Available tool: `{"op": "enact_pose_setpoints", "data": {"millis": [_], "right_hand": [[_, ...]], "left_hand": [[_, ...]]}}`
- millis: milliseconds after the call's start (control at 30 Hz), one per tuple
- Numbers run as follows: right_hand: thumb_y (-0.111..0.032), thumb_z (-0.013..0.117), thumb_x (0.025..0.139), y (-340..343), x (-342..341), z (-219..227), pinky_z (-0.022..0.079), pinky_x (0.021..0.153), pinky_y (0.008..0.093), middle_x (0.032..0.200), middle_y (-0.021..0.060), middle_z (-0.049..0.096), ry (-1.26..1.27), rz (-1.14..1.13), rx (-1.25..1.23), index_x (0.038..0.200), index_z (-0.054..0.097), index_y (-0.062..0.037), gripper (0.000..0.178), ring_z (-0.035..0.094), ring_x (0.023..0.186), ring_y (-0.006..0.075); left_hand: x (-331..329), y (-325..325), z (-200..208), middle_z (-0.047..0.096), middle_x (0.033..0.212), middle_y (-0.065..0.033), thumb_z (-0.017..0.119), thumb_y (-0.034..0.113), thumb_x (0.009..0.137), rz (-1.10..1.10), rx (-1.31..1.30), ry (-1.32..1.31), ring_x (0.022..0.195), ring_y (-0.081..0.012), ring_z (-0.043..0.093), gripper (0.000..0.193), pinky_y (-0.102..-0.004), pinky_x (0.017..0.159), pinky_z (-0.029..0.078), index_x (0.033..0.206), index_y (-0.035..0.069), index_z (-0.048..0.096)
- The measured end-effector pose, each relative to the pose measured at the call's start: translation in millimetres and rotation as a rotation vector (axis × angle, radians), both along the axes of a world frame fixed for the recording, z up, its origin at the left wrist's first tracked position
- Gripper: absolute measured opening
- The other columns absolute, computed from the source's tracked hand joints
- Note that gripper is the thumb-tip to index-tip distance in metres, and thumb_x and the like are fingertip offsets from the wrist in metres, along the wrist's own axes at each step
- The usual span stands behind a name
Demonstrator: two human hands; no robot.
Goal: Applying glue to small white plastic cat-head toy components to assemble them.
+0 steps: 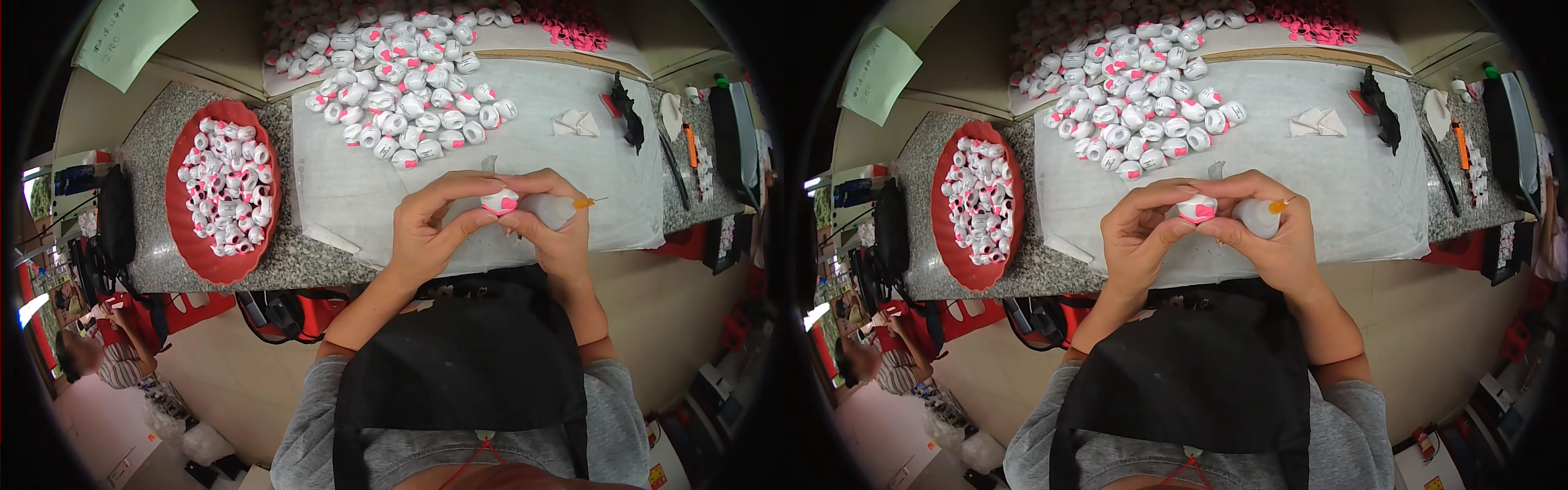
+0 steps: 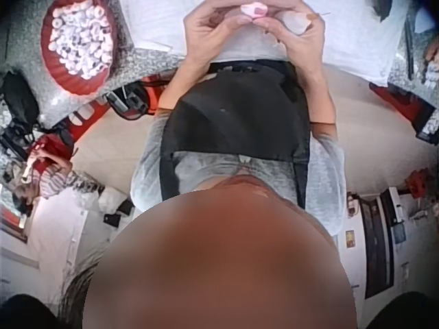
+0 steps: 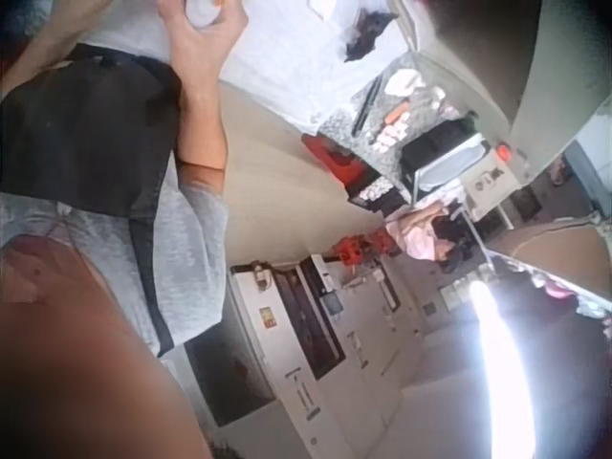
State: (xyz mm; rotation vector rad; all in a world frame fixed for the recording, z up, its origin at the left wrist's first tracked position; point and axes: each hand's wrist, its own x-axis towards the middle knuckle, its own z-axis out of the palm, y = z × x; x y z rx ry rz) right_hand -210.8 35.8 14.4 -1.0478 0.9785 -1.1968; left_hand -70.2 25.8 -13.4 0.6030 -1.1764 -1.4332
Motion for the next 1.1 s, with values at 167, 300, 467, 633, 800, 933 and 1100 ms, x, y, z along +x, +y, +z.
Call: {"op": "enact_pose_setpoints", "data": {"millis": [167, 300, 467, 633, 800, 933, 1100], "right_hand": [[0.000, 0.061, 0.066, 1.5, -1.2, -0.6, 0.040, 0.055, 0.0197, 0.081, 0.0068, 0.056, 0.034, -0.005, -0.019, 0.089, 0.054, 0.0023, 0.025, 0.050, 0.064, 0.0084], [0.000, 0.061, 0.066, 2.4, -1.0, -0.5, 0.040, 0.054, 0.0196, 0.077, 0.0068, 0.056, -0.004, 0.003, 0.027, 0.089, 0.054, 0.0027, 0.024, 0.050, 0.062, 0.0085], [0.002, 0.060, 0.064, 1.3, -1.8, -2.0, 0.041, 0.051, 0.0222, 0.084, 0.0123, 0.054, 0.005, -0.003, 0.072, 0.086, 0.051, 0.0032, 0.024, 0.051, 0.060, 0.0131], [0.003, 0.055, 0.065, -0.3, -0.8, 4.1, 0.041, 0.052, 0.0219, 0.078, 0.0105, 0.054, -0.032, 0.006, 0.116, 0.090, 0.051, 0.0038, 0.025, 0.050, 0.058, 0.0126], [0.002, 0.054, 0.064, -0.6, -1.9, 3.3, 0.040, 0.052, 0.0221, 0.076, 0.0097, 0.054, 0.014, 0.014, 0.103, 0.090, 0.051, 0.0041, 0.026, 0.050, 0.058, 0.0126], [0.000, 0.057, 0.068, -0.6, -1.9, -2.1, 0.039, 0.051, 0.0184, 0.068, 0.0046, 0.054, -0.034, 0.011, 0.039, 0.092, 0.053, 0.0028, 0.025, 0.048, 0.058, 0.0072], [0.000, 0.057, 0.068, -0.5, -1.2, -2.9, 0.041, 0.051, 0.0192, 0.071, 0.0057, 0.055, -0.082, 0.019, 0.075, 0.091, 0.053, 0.0030, 0.024, 0.049, 0.060, 0.0078]], "left_hand": [[0.5, 0.3, 0.1, 0.056, 0.089, -0.0116, 0.058, -0.002, 0.067, 0.030, -0.002, -0.063, 0.086, -0.0192, 0.052, 0.021, -0.0280, 0.076, 0.040, 0.088, -0.001, 0.055], [1.4, -0.1, 0.7, 0.056, 0.088, -0.0111, 0.058, -0.001, 0.068, 0.017, 0.024, -0.058, 0.083, -0.0182, 0.053, 0.020, -0.0272, 0.074, 0.040, 0.087, -0.001, 0.055], [0.2, 0.7, 4.6, 0.055, 0.090, -0.0107, 0.057, -0.001, 0.070, -0.024, 0.114, -0.026, 0.084, -0.0168, 0.052, 0.022, -0.0260, 0.074, 0.040, 0.091, -0.001, 0.054], [-1.7, 0.5, 2.5, 0.054, 0.093, -0.0102, 0.055, -0.003, 0.071, 0.010, 0.053, -0.053, 0.087, -0.0164, 0.051, 0.024, -0.0262, 0.076, 0.039, 0.094, -0.001, 0.052], [-1.1, 0.4, 2.7, 0.054, 0.094, -0.0104, 0.055, -0.003, 0.070, -0.006, 0.065, 0.003, 0.088, -0.0163, 0.051, 0.024, -0.0267, 0.078, 0.039, 0.094, -0.001, 0.053], [-0.2, 1.0, 1.9, 0.054, 0.095, -0.0107, 0.055, -0.003, 0.070, -0.008, 0.057, -0.021, 0.088, -0.0162, 0.050, 0.023, -0.0272, 0.079, 0.039, 0.093, -0.001, 0.053], [-2.0, 0.6, -0.1, 0.053, 0.093, -0.0099, 0.055, -0.003, 0.070, -0.017, 0.078, 0.061, 0.089, -0.0161, 0.050, 0.025, -0.0276, 0.079, 0.039, 0.095, -0.003, 0.051]]}}
